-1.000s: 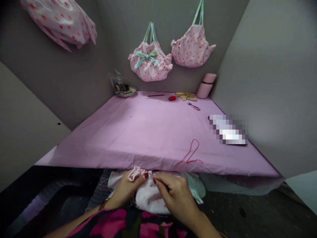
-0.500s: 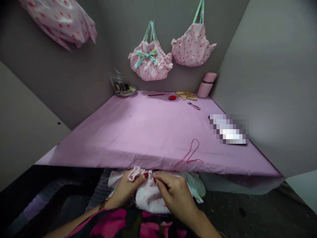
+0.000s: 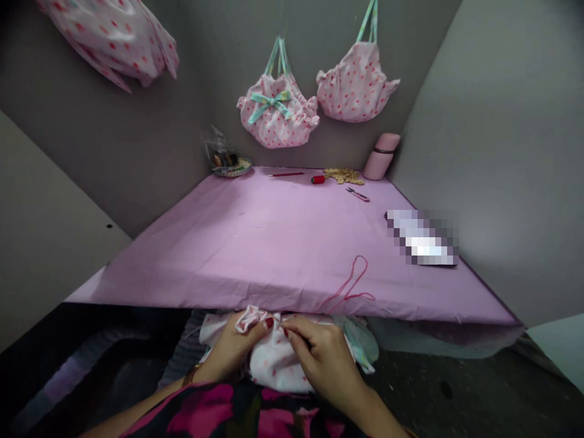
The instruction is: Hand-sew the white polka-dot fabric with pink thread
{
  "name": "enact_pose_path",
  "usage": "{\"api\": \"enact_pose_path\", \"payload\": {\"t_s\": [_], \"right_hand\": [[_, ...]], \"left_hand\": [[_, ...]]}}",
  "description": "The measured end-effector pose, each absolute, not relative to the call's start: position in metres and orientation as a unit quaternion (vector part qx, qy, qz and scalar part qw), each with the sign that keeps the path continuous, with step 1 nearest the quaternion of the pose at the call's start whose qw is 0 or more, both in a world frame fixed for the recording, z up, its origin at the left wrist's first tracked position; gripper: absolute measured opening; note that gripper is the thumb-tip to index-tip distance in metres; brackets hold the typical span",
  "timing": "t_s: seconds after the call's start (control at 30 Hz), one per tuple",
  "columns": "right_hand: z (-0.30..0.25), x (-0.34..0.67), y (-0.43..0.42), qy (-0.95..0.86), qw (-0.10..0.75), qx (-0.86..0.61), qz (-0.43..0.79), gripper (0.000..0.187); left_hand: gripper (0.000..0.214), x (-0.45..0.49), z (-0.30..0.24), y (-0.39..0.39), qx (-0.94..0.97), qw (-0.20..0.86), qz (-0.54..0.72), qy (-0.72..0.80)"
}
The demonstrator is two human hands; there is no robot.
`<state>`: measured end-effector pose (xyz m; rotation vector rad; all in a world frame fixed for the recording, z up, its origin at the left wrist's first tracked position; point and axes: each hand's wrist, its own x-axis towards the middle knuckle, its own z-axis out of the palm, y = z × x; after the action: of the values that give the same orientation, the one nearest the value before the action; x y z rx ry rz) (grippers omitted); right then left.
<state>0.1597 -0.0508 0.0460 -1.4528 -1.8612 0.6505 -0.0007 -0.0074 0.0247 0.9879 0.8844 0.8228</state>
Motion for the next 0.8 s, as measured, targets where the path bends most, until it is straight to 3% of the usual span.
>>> {"api": "enact_pose_path", "payload": {"t_s": [0.2,0.33,0.47,0.8], "right_hand": [[0.044,0.160,-0.052,-0.689,0.326,-0.576,0.295,0.025],[0.034,0.160,-0.052,-0.603,0.335,-0.586,0.425,0.034],[0.024,0.160,-0.050,-0.517,0.361,-0.551,0.546,0.030],[0.032,0.159,-0.050,-0.521,0.392,-0.543,0.529,0.024]], "left_hand": [[0.029,-0.001,0.025,-0.008,0.453,0.703,0.370,0.405],[0.028,-0.002,0.028,-0.009,0.473,0.686,0.360,0.418],[0.025,-0.002,0.028,-0.009,0.499,0.665,0.363,0.422],[0.018,-0.004,0.022,-0.006,0.615,0.579,0.339,0.413]]}}
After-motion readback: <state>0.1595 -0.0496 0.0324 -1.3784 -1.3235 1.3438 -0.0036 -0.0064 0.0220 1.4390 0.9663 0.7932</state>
